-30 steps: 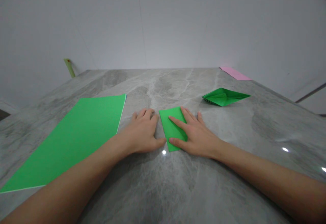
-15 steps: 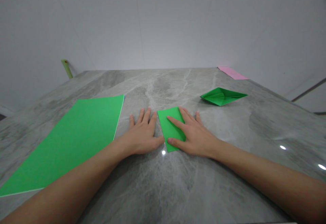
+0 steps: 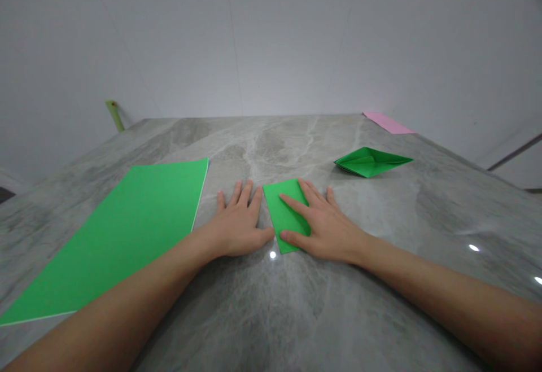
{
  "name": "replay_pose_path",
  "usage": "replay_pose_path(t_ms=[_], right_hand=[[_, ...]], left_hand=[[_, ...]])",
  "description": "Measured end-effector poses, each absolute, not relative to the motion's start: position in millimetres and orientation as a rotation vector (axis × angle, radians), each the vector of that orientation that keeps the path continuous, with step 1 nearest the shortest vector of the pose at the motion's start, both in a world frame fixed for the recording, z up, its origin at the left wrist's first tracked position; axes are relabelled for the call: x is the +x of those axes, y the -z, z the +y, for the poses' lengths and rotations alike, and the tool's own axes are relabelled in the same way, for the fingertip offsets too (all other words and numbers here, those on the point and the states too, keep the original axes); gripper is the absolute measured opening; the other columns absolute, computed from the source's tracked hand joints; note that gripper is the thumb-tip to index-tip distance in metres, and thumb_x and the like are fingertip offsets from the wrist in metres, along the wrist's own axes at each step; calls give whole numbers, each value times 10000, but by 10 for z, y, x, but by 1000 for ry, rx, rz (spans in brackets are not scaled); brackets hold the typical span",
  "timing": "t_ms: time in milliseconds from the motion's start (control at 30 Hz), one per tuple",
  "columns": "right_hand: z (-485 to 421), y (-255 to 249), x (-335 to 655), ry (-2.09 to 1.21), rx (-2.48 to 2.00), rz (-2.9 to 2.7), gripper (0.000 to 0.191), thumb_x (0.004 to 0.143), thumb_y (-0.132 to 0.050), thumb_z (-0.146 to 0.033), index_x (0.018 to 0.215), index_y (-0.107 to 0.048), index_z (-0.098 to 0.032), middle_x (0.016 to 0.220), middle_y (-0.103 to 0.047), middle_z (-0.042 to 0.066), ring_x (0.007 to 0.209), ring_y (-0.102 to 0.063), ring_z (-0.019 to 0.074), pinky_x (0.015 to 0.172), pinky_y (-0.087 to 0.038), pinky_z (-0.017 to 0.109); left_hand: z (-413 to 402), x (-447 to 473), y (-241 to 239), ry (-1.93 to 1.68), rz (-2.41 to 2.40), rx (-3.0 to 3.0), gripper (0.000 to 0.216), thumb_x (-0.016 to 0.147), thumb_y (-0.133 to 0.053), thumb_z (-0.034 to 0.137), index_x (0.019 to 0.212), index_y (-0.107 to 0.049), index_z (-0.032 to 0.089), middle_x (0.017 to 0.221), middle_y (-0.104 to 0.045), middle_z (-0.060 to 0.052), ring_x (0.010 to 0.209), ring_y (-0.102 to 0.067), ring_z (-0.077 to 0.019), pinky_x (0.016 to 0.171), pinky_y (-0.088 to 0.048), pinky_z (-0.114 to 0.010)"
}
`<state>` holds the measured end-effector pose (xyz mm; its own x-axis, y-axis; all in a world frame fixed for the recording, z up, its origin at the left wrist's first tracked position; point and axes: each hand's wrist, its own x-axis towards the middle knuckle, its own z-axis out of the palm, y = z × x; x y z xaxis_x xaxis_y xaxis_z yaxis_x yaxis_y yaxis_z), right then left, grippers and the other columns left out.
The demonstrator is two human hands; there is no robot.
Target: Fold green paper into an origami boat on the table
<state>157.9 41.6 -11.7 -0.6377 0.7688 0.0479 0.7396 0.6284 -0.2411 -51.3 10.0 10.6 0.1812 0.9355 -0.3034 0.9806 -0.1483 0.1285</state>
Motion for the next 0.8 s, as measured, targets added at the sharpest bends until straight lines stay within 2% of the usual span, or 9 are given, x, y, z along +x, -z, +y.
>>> replay_pose_path(t_ms=[500,800], right_hand=[[406,85,1565,-327,-1247,-2719,820,838,-553,-661,1511,-374,-229,1589,-196,256,1445,-144,483,1078,-146,732],[414,78,1567,-337,-1233,-2727,816,840,-556,-656,1510,-372,-228,1592,-169,265,1456,-125,463,1077,-142,733]], left_hand=[[105,-499,-134,223,1817,2149,964,845,-403,609,1557,-49,64,1590,106,-198,1463,125,-389,1119,-15,-686],[105,-506,-137,226,1814,2144,973,829,-418,614,1560,-62,80,1590,102,-200,1463,117,-394,1108,-22,-701]])
